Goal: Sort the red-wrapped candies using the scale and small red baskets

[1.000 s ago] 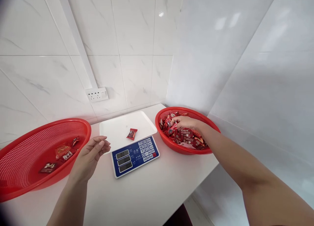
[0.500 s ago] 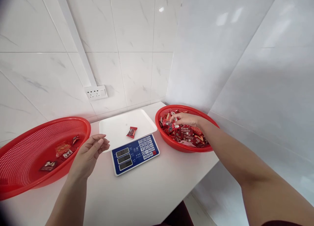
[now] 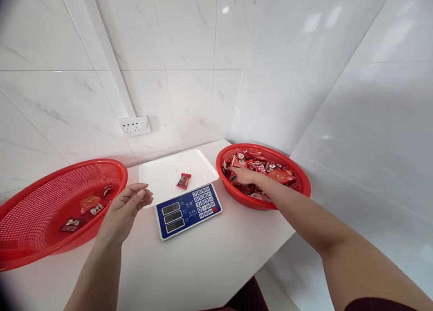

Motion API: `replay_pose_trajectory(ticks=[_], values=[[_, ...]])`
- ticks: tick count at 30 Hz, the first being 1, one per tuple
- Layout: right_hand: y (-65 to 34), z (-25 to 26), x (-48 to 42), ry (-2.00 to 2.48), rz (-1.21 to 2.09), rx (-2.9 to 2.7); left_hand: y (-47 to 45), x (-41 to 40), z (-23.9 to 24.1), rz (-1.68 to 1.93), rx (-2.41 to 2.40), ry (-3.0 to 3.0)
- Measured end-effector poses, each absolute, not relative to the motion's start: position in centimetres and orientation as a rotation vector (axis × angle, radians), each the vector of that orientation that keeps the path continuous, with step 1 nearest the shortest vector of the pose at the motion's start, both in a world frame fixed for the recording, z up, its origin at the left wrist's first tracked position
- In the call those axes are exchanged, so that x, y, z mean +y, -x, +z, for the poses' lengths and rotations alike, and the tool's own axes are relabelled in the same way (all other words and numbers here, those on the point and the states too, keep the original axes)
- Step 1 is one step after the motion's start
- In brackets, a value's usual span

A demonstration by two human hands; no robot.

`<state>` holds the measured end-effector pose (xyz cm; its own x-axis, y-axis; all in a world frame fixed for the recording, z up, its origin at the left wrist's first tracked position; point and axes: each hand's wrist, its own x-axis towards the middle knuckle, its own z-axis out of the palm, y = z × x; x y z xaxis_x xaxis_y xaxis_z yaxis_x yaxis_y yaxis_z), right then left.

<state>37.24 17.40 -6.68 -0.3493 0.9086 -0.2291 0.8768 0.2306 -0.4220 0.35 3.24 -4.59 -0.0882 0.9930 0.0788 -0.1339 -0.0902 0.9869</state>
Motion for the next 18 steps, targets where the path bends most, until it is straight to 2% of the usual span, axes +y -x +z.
replay_pose_trajectory(ticks=[7, 10, 13, 18], values=[[-38.7, -4.0, 18.1, 1.785, 0.659, -2.318, -0.2, 3.3, -4.5, 1.402, 1.132, -1.123], [-39.6, -3.5, 17.9, 1.673, 0.827, -2.138, -0.2, 3.3, -4.5, 1.41, 1.131, -1.122], [-40.0, -4.3, 17.7, 1.658, 0.977, -2.107, -0.3, 3.2, -4.5, 1.413, 1.131, -1.134], [-38.8, -7.1, 17.3, 1.804, 0.935, -2.341, -0.3, 3.3, -4.7, 1.394, 1.13, -1.141]])
